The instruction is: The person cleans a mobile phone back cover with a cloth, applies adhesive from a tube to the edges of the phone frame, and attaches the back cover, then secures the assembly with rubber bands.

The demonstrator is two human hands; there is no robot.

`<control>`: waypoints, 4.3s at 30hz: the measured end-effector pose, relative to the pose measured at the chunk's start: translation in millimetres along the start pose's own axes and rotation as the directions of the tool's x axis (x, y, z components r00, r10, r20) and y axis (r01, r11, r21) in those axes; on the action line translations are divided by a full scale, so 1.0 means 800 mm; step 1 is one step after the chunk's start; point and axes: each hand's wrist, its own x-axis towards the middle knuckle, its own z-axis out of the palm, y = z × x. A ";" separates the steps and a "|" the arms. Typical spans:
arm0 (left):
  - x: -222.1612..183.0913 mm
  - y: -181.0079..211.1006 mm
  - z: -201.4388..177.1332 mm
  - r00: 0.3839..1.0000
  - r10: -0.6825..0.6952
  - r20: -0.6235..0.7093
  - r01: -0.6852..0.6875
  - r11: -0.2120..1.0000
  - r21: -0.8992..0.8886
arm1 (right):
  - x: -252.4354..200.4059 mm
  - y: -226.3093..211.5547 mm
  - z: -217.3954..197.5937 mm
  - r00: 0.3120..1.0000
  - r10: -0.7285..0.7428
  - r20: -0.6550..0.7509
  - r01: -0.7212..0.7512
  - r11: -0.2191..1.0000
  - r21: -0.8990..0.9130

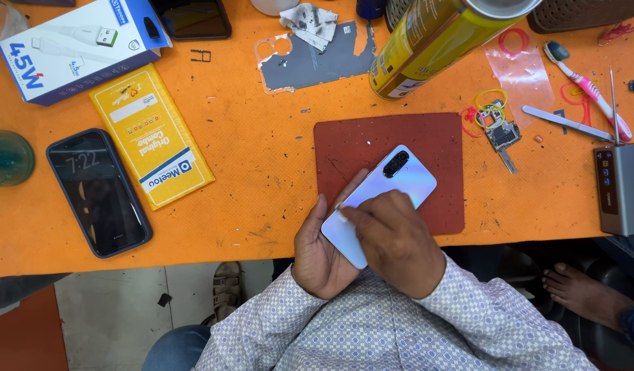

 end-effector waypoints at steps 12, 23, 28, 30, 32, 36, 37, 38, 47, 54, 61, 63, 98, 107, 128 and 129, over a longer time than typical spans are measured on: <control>-0.002 0.000 -0.007 0.999 0.005 0.050 -0.005 1.000 0.000 | -0.028 -0.025 -0.009 0.989 -0.075 0.131 0.072 0.997 0.029; 0.006 -0.002 0.013 1.000 0.007 0.009 -0.007 0.998 0.055 | -0.030 0.071 -0.042 0.993 0.083 -0.087 -0.096 0.985 -0.145; 0.007 0.000 0.014 1.000 0.000 0.007 0.000 0.997 0.075 | -0.031 0.099 -0.052 0.978 0.159 -0.139 -0.183 0.965 -0.186; 0.007 0.000 0.013 1.000 -0.003 0.007 0.003 0.997 0.082 | -0.037 0.099 -0.052 0.971 0.175 -0.162 -0.205 0.961 -0.188; 0.006 0.000 0.014 1.000 0.000 0.006 0.000 0.996 0.086 | -0.047 0.090 -0.049 0.964 0.188 -0.188 -0.225 0.955 -0.194; 0.006 -0.001 0.013 1.000 -0.006 -0.022 0.007 0.997 0.081 | -0.062 0.060 -0.038 0.970 0.176 -0.171 -0.201 0.969 -0.144; 0.005 -0.002 0.012 1.000 -0.006 -0.016 0.007 0.997 0.080 | -0.064 0.051 -0.035 0.973 0.172 -0.155 -0.191 0.974 -0.119; 0.004 -0.002 0.010 1.000 -0.004 -0.008 0.005 0.997 0.078 | -0.066 0.043 -0.032 0.976 0.165 -0.140 -0.179 0.979 -0.094; -0.001 -0.007 -0.009 0.995 -0.007 -0.101 0.010 0.999 0.032 | -0.070 -0.016 -0.018 0.999 -0.011 0.037 0.006 0.992 0.124; 0.005 0.008 0.027 0.984 -0.080 -0.162 0.120 0.959 0.256 | -0.097 0.014 -0.026 0.856 0.517 0.015 -0.353 0.563 0.748; 0.010 0.019 0.081 0.965 -0.050 0.257 -0.256 -0.372 0.892 | -0.084 0.096 -0.045 0.671 0.741 -0.044 0.096 -0.028 0.995; 0.016 0.006 0.102 0.995 -0.016 0.103 -0.094 -0.567 0.818 | -0.083 0.102 -0.045 0.638 0.770 -0.031 0.078 -0.024 0.997; 0.011 -0.001 0.031 0.937 0.075 -0.341 0.031 0.956 0.293 | -0.007 0.083 -0.046 0.879 0.310 -0.361 -0.406 0.885 -0.229; 0.009 -0.006 0.019 0.950 0.098 -0.295 -0.011 0.959 0.282 | -0.008 0.062 -0.031 0.929 0.249 -0.273 -0.308 0.930 -0.200; -0.004 -0.002 0.008 0.980 0.100 -0.172 -0.059 0.971 0.230 | -0.010 -0.024 0.006 0.998 0.044 -0.047 -0.045 0.999 -0.028; -0.004 -0.002 0.011 0.977 0.093 -0.191 -0.047 0.972 0.232 | -0.013 -0.019 0.004 0.998 0.056 -0.043 -0.057 0.997 -0.043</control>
